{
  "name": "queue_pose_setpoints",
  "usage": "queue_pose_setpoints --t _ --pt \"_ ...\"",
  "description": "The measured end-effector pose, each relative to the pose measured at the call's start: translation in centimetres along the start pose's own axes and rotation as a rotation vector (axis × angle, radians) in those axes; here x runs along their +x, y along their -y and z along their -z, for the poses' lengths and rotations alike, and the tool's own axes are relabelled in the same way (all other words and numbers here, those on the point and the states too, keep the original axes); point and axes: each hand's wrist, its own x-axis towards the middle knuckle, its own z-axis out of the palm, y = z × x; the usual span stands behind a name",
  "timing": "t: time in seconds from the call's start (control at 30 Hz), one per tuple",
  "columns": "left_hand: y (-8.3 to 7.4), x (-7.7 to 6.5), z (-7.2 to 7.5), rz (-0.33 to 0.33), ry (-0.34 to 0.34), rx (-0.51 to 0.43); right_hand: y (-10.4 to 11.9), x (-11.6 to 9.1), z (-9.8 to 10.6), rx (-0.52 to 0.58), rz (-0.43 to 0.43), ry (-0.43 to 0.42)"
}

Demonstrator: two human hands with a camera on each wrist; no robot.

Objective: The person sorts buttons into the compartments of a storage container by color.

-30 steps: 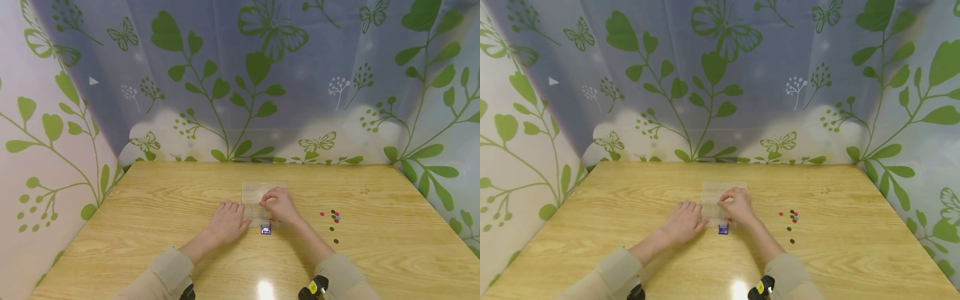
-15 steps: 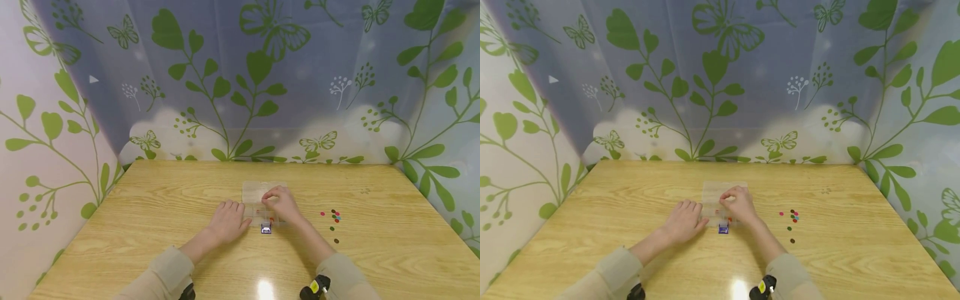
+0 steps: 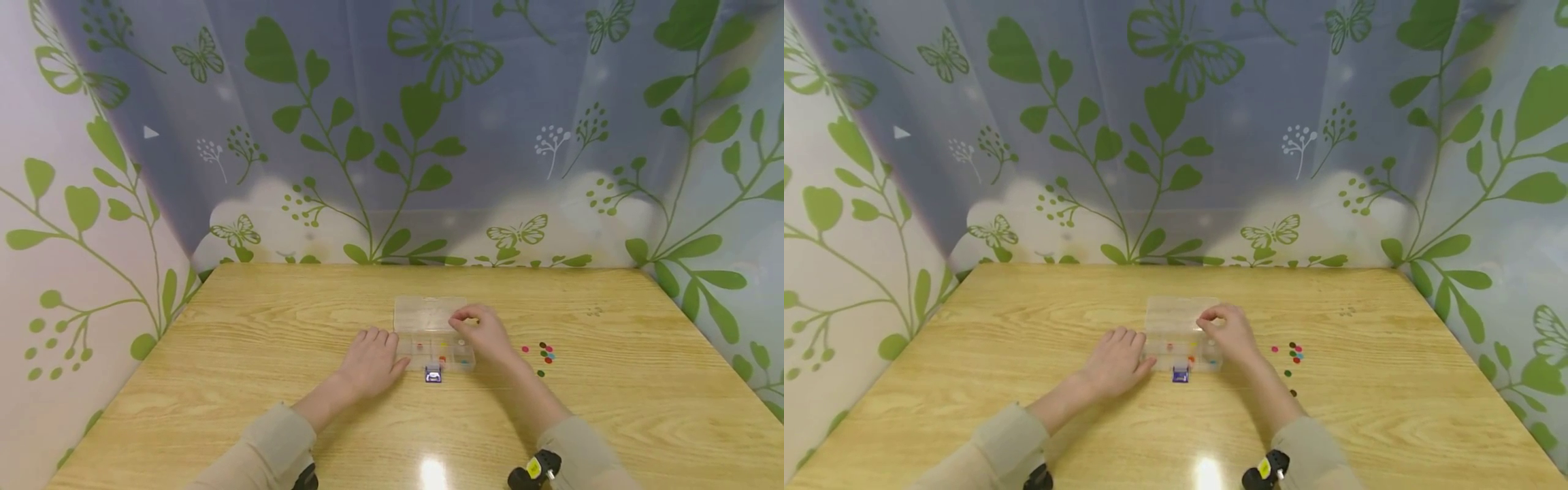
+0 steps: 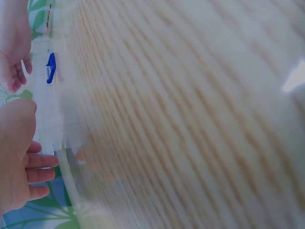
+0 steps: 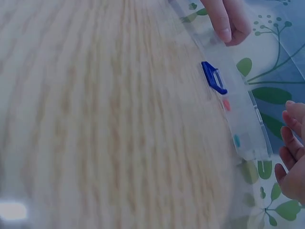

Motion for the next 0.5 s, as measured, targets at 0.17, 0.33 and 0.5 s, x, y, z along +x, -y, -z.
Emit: queue_pose_setpoints --t 0.17,0.33,0.5 --pt "0.0 -0.1 0.1 0.001 0.001 0.0 -0.6 -0.4 1.3 -0.014 0.001 -0.015" --pt "0.0 -0.1 0.1 0.004 0.0 0.001 -1.3 -0.8 2.8 -0.04 0.012 -0.039" --pt "0.0 0.0 0.0 0.005 0.003 0.003 -1.8 -1.5 4.3 -0.034 -0.001 -0.04"
